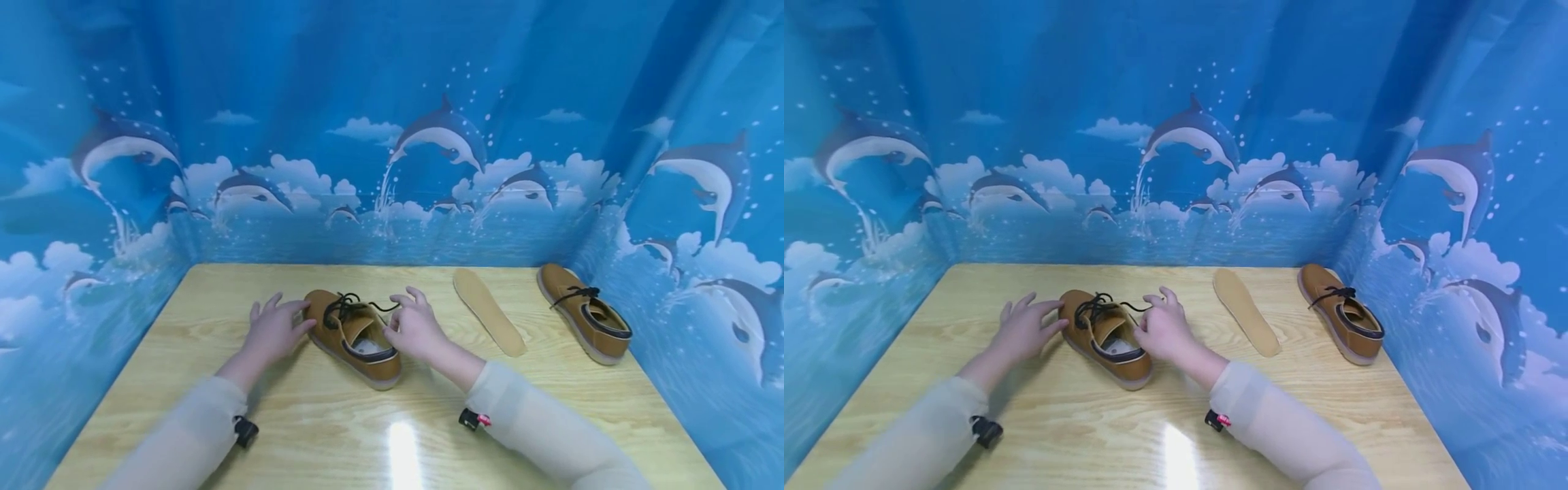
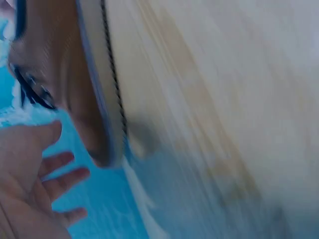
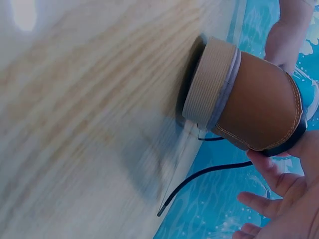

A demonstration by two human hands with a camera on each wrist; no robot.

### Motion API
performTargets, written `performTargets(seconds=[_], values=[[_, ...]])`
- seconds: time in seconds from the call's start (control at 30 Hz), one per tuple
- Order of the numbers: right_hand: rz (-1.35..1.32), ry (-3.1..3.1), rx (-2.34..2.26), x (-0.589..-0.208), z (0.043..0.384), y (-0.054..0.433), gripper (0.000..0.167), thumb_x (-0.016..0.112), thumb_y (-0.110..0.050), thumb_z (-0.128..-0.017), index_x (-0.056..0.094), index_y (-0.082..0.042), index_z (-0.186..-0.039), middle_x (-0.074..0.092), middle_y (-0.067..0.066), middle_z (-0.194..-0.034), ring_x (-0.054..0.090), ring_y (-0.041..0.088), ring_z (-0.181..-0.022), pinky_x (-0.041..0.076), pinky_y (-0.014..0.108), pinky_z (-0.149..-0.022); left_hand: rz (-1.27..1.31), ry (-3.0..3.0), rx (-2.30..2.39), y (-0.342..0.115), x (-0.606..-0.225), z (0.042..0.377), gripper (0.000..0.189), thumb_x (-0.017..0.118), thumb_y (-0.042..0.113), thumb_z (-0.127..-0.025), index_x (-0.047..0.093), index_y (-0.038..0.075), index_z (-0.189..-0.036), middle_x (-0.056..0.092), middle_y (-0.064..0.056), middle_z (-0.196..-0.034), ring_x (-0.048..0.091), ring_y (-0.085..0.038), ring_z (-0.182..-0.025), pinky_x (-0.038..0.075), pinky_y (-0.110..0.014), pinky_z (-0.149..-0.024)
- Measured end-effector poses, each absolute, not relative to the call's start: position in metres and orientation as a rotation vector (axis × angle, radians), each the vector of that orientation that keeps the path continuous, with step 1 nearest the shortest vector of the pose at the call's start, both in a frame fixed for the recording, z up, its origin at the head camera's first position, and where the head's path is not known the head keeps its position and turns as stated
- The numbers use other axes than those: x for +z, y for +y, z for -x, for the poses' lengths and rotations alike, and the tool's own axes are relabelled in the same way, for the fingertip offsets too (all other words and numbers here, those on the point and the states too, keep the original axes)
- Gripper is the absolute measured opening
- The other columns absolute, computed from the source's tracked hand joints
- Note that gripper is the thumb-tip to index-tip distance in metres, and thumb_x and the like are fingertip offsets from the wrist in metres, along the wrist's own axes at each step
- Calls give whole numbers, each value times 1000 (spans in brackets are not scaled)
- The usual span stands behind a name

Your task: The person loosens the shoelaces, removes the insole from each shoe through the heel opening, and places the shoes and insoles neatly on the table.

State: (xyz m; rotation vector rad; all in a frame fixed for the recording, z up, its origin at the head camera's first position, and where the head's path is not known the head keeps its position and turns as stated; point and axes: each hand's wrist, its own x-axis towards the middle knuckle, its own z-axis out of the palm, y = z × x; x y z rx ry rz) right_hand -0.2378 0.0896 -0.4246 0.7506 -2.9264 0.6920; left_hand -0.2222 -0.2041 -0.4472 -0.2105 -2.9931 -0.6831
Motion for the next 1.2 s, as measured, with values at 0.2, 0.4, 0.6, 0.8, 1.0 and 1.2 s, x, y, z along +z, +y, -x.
performTargets(seconds=[0.2,0.4,0.6,0.8,1.0,1.2], values=[[-733,-2934,680,-423,233,82,35,72,-25,-88,58,-23,-56,54,13,-145,24,42,-146,22,63,-117,95,-2913,-713,-188,-436,206,51,59,41,-100,57,11,-141,56,-14,-143,20,-50,-146,-8,-73,-112],[-737,-2939,661,-424,231,75,37,70,-26,-89,57,-24,-55,56,12,-144,24,42,-146,24,63,-115,67,-2850,-626,-175,-426,188,52,56,45,-101,57,11,-141,57,-15,-142,22,-49,-145,-8,-72,-113],[-719,-2957,649,-424,228,67,38,70,-30,-89,56,-25,-55,55,10,-145,22,39,-148,18,61,-118,102,-2774,-365,-158,-418,171,55,56,50,-99,63,7,-133,58,-16,-140,26,-48,-145,-12,-67,-115],[-721,-2956,592,-425,223,57,41,68,-33,-91,54,-25,-53,53,10,-147,21,39,-148,16,59,-119,119,-2737,-294,-153,-420,167,55,60,51,-96,67,8,-129,58,-15,-140,26,-45,-146,-16,-62,-115],[-741,-2931,535,-425,218,46,44,68,-36,-92,53,-25,-52,54,11,-145,23,39,-147,18,58,-119,108,-2752,-232,-156,-426,168,54,63,51,-95,67,8,-128,58,-15,-141,24,-45,-147,-18,-61,-115],[-756,-2929,556,-422,213,39,46,68,-39,-91,52,-26,-50,53,11,-147,23,39,-148,17,58,-119,124,-2698,-199,-164,-431,171,45,70,44,-92,73,5,-113,61,-16,-137,27,-45,-145,-16,-61,-116]])
